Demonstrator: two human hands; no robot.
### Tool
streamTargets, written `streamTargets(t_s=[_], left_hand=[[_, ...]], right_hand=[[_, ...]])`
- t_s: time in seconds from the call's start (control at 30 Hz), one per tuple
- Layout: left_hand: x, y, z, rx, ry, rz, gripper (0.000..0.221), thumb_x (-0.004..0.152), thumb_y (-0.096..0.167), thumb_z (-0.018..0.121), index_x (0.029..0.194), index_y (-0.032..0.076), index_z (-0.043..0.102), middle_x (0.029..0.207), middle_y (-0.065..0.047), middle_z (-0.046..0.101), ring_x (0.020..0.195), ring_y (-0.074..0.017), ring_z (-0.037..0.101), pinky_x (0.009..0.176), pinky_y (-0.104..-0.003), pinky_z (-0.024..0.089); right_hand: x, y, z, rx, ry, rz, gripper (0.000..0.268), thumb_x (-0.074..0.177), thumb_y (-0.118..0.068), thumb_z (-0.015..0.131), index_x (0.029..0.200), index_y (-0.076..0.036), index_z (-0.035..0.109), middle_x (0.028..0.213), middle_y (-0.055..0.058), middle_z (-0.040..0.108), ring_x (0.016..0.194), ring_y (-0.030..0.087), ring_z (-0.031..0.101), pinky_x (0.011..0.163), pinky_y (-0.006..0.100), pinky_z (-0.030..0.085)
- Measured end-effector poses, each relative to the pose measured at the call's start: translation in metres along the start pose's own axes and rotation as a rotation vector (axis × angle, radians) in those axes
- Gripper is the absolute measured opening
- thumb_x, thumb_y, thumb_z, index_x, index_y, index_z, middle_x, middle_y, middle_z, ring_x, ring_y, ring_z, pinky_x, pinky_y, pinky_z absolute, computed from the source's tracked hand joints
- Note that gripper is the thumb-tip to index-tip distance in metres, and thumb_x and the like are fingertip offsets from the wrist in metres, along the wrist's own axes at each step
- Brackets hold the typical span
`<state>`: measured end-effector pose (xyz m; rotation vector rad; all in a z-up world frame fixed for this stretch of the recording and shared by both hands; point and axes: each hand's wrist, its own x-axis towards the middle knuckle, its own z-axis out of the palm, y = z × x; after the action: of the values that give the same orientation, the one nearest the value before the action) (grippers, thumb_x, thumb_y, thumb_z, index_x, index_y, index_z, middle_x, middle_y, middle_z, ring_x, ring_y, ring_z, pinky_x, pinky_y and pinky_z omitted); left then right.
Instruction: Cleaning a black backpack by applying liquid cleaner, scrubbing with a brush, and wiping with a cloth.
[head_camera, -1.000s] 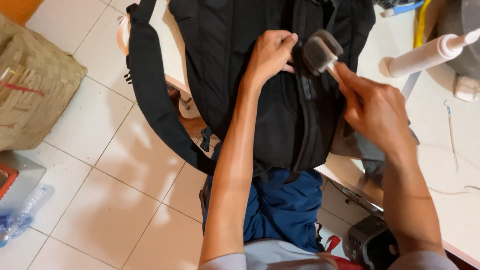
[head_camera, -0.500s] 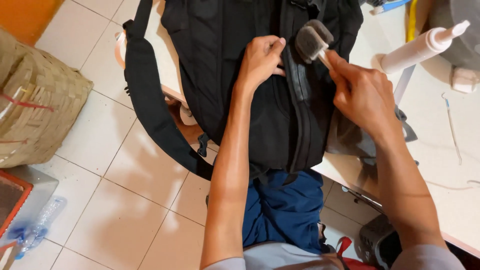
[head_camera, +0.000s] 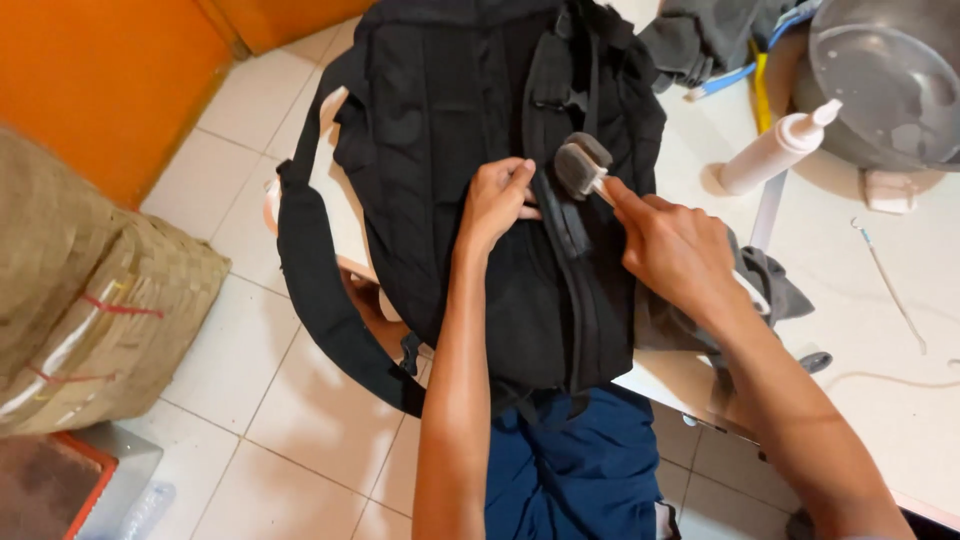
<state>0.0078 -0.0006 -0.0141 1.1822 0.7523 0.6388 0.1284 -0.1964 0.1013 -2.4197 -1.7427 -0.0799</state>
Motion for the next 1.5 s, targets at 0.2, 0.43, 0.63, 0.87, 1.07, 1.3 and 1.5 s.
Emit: streamTargets(t_s=[0.2, 0.43, 0.63, 0.87, 1.07, 1.3, 1.5], left_hand=[[0.001, -0.006, -0.003, 0.054, 0.025, -0.007, 0.035, 0.102, 0.015, 0.055, 0.115, -0.015, 0.068, 0.094, -0.037, 0.07, 0.081, -0.0418, 0.076, 0.068, -0.05, 0.067], [0.016, -0.03, -0.006, 0.02, 0.015, -0.012, 0.033, 0.103, 0.014, 0.055, 0.113, -0.014, 0.068, 0.097, -0.036, 0.07, 0.082, -0.04, 0.076, 0.07, -0.05, 0.066], [0.003, -0.013, 0.002, 0.079, 0.084, -0.016, 0.032, 0.102, 0.015, 0.057, 0.112, -0.013, 0.068, 0.097, -0.033, 0.07, 0.082, -0.0367, 0.076, 0.07, -0.047, 0.066], [0.019, -0.036, -0.01, 0.0, 0.051, -0.006, 0.03, 0.102, 0.016, 0.058, 0.111, -0.01, 0.07, 0.094, -0.033, 0.071, 0.08, -0.0399, 0.078, 0.066, -0.051, 0.067], [-0.009, 0.012, -0.001, 0.078, -0.07, 0.05, 0.03, 0.099, 0.026, 0.053, 0.087, 0.003, 0.067, 0.075, -0.008, 0.068, 0.069, -0.0166, 0.071, 0.062, -0.037, 0.069], [-0.006, 0.004, -0.001, 0.096, -0.027, 0.047, 0.028, 0.101, 0.023, 0.053, 0.077, 0.009, 0.055, 0.072, -0.004, 0.055, 0.067, -0.015, 0.068, 0.059, -0.035, 0.067], [-0.001, 0.0, -0.005, 0.059, -0.044, 0.119, 0.029, 0.099, 0.026, 0.055, 0.077, 0.008, 0.059, 0.065, -0.005, 0.053, 0.062, -0.0112, 0.06, 0.057, -0.033, 0.068]], right_hand=[[-0.024, 0.006, -0.021, 0.096, -0.223, 0.034, 0.045, 0.105, -0.034, 0.042, 0.145, -0.028, 0.062, 0.106, 0.01, 0.077, 0.086, 0.052, 0.073, 0.074, 0.066, 0.057], [-0.039, 0.008, -0.018, 0.085, -0.249, 0.106, 0.049, 0.102, -0.032, 0.04, 0.149, -0.033, 0.055, 0.101, 0.009, 0.076, 0.082, 0.052, 0.073, 0.072, 0.064, 0.058], [0.013, 0.006, 0.016, 0.059, -0.044, -0.031, 0.048, 0.105, -0.022, 0.043, 0.151, -0.024, 0.056, 0.088, 0.014, 0.072, 0.072, 0.049, 0.073, 0.063, 0.061, 0.058], [-0.06, 0.008, -0.014, 0.036, -0.196, -0.005, 0.053, 0.101, -0.022, 0.045, 0.152, -0.034, 0.053, 0.086, 0.014, 0.07, 0.07, 0.054, 0.071, 0.063, 0.065, 0.057], [-0.046, 0.029, 0.01, -0.069, -0.134, -0.126, 0.071, 0.09, -0.015, 0.056, 0.16, -0.028, 0.053, 0.087, 0.005, 0.071, 0.053, 0.048, 0.063, 0.038, 0.053, 0.041], [0.017, 0.022, 0.022, 0.058, -0.034, -0.148, 0.049, 0.105, -0.019, 0.053, 0.153, -0.019, 0.061, 0.1, 0.013, 0.078, 0.073, 0.055, 0.066, 0.048, 0.057, 0.047], [-0.044, 0.022, -0.006, 0.132, -0.166, -0.172, 0.055, 0.1, -0.015, 0.05, 0.154, -0.019, 0.057, 0.106, 0.014, 0.077, 0.071, 0.048, 0.068, 0.05, 0.052, 0.046]])
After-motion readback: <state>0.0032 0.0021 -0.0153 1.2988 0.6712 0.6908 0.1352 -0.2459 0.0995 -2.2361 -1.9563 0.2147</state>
